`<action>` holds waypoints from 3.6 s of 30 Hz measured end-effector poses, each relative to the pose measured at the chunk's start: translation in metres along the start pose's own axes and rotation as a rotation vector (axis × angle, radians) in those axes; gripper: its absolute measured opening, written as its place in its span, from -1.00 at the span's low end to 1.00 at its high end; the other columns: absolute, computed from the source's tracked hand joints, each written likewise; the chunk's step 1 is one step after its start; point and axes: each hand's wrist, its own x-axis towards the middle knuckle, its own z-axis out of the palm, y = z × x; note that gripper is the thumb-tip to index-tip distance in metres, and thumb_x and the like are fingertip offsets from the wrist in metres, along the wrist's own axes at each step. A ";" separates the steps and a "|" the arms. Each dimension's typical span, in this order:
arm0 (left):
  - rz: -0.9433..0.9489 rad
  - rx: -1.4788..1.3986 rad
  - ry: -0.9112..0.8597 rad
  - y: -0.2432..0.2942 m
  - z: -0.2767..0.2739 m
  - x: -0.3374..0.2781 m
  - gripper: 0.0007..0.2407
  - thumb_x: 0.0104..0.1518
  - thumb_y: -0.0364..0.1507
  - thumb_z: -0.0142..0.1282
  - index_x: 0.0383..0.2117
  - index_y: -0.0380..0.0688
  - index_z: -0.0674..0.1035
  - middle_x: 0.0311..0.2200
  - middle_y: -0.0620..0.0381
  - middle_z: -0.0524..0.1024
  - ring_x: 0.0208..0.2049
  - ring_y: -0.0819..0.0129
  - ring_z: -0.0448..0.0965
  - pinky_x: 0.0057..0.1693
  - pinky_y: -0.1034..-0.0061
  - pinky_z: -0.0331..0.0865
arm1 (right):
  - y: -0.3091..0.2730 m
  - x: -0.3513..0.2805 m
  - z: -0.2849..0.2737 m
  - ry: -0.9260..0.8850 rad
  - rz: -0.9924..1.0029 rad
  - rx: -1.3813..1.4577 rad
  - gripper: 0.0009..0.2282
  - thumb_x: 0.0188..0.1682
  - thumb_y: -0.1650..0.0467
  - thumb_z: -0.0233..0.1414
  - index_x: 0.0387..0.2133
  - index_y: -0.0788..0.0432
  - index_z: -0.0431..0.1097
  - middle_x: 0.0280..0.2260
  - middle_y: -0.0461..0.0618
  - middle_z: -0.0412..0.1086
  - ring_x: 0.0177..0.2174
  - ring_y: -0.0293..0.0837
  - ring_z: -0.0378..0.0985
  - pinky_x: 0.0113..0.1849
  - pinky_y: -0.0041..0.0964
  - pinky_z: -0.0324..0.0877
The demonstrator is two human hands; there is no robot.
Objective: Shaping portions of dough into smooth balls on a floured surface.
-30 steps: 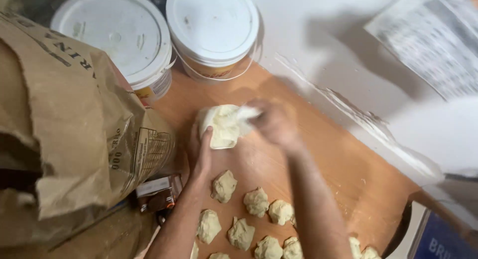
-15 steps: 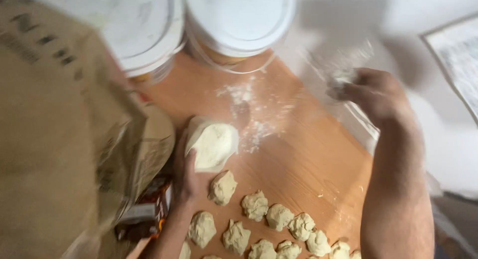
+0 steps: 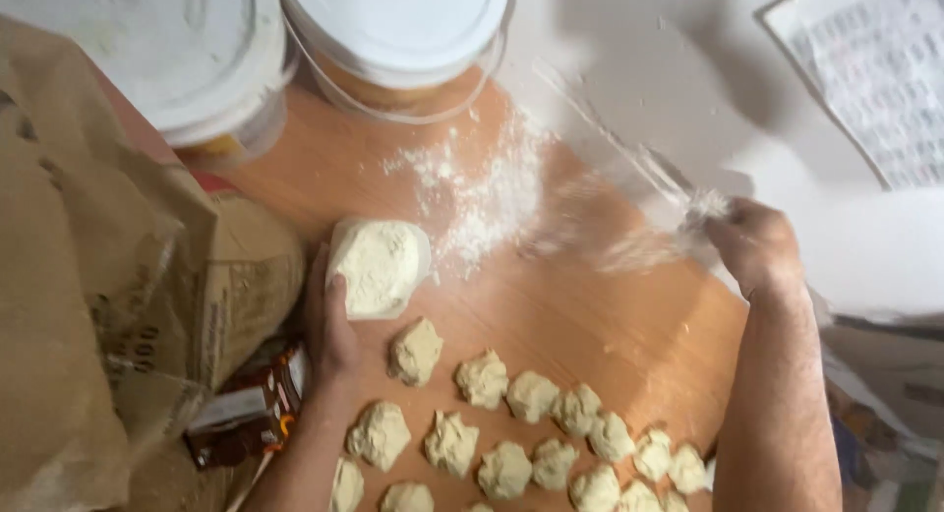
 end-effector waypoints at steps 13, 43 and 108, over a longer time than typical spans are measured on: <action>0.010 0.017 0.000 -0.012 -0.004 0.007 -0.47 0.31 -0.27 -0.30 0.37 -0.35 0.16 0.41 -0.14 0.13 0.40 0.10 0.16 0.41 0.28 0.06 | -0.039 -0.017 -0.005 0.183 -0.134 0.112 -0.86 -0.04 0.36 0.19 -0.35 0.21 0.49 -0.37 0.04 0.51 -0.33 -0.13 0.48 -0.24 -0.11 0.38; -0.152 0.278 -0.325 0.040 0.152 -0.050 -0.31 0.21 -0.11 -0.09 0.37 -0.37 0.07 0.38 -0.29 0.05 0.37 -0.05 0.14 0.37 0.14 0.09 | -0.091 -0.106 0.116 -0.575 -0.368 -0.386 -0.65 -0.07 0.37 0.16 0.02 0.02 0.42 0.15 0.05 0.32 0.01 0.00 0.48 0.06 -0.07 0.38; -0.292 -0.166 -0.006 0.043 0.038 -0.020 -0.32 0.16 -0.14 -0.01 0.38 -0.16 0.08 0.36 -0.18 0.12 0.32 -0.02 0.27 0.26 0.08 0.35 | -0.181 -0.091 0.141 -0.558 -0.430 -0.033 -0.74 -0.07 0.41 0.12 -0.09 0.05 0.54 0.01 -0.04 0.49 -0.05 -0.09 0.56 0.03 -0.06 0.40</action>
